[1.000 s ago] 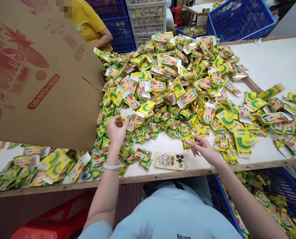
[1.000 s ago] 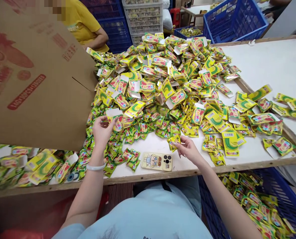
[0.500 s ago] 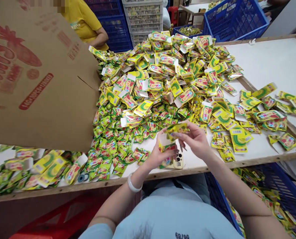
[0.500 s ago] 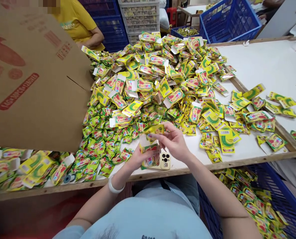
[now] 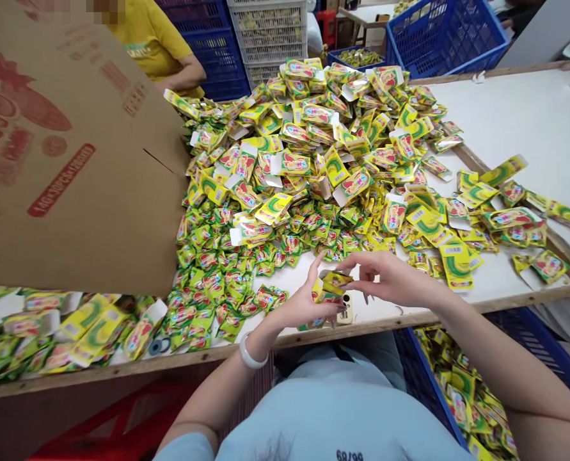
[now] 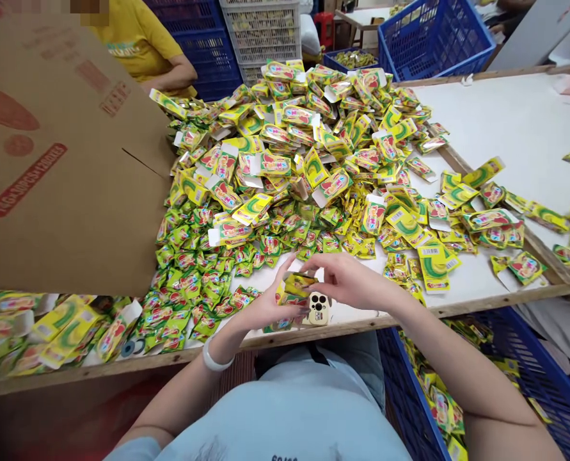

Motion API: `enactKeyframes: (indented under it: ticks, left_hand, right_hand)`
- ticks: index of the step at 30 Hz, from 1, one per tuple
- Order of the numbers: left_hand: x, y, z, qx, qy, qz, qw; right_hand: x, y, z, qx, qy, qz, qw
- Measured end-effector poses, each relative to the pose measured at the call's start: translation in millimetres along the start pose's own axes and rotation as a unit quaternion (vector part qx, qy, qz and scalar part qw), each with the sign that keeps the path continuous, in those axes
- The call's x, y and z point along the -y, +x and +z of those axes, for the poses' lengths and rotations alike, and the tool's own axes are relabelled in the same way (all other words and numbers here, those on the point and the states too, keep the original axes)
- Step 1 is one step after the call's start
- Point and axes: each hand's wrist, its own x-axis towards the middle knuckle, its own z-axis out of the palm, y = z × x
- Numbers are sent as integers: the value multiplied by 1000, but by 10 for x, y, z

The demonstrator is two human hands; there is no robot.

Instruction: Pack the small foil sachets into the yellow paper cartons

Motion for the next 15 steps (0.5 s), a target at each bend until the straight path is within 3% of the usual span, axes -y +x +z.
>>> enactKeyframes:
  ticks: [6,11,15]
  left_hand:
    - [149,19,-14,55,11,-9,998]
    - [238,78,12,157,-32,-66,985]
    - [227,70,53,169,-45,-63,983]
  right_hand:
    - [-171,-139,196,-49,47,-55,996]
    - [-197,-263,164,21,132,41,990]
    - [-188,-335,108,49,140,57,987]
